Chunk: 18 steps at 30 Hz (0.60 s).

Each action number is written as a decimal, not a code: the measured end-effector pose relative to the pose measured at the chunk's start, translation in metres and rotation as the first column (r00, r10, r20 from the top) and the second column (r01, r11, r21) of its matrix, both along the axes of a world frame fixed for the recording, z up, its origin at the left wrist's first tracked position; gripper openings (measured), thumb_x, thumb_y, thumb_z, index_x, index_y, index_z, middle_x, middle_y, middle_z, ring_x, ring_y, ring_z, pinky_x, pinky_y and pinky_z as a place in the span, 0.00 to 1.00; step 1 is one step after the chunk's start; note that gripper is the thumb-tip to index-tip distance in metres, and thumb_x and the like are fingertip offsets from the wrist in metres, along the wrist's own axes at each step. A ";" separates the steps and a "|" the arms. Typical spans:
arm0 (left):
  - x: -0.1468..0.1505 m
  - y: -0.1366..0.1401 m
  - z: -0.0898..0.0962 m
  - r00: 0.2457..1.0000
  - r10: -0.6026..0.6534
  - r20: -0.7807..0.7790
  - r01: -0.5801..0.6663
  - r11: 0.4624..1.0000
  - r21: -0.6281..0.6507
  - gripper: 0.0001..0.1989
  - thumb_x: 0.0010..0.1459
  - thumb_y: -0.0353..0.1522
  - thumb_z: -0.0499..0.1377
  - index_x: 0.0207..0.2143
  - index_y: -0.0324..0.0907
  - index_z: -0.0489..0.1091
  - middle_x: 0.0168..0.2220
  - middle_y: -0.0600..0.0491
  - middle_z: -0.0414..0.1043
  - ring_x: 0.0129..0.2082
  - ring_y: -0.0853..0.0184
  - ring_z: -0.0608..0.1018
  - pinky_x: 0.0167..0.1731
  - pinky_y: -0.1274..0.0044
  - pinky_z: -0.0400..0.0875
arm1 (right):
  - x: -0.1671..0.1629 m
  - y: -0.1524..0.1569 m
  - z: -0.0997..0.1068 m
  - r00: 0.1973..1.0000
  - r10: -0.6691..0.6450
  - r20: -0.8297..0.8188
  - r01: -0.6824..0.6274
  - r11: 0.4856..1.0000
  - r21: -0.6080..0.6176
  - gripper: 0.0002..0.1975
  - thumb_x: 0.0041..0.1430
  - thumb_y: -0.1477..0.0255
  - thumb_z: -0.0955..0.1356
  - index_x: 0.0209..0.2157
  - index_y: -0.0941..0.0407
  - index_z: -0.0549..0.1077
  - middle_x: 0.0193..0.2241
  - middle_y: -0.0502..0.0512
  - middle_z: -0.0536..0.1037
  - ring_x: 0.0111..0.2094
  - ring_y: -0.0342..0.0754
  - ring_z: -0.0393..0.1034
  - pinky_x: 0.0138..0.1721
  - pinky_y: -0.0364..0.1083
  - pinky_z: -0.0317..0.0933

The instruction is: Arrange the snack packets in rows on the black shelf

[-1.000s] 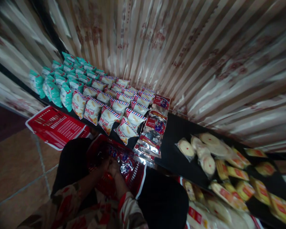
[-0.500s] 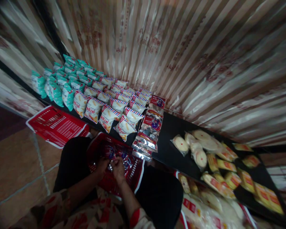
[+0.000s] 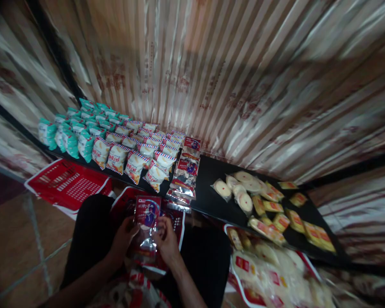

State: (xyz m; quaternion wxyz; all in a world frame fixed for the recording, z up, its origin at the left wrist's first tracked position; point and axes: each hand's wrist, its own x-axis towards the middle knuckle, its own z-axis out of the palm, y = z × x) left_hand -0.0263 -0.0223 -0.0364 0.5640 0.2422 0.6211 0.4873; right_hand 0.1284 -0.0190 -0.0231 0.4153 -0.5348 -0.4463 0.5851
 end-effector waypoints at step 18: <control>0.068 0.033 0.071 0.879 -0.230 -0.417 0.400 0.832 0.384 0.29 0.54 0.30 0.52 0.59 0.41 0.52 0.57 0.43 0.60 0.53 0.61 0.69 0.47 0.71 0.70 | 0.059 0.044 0.067 0.922 -0.349 -0.168 0.374 0.916 0.147 0.31 0.46 0.59 0.71 0.52 0.53 0.64 0.38 0.57 0.78 0.35 0.50 0.73 0.35 0.48 0.68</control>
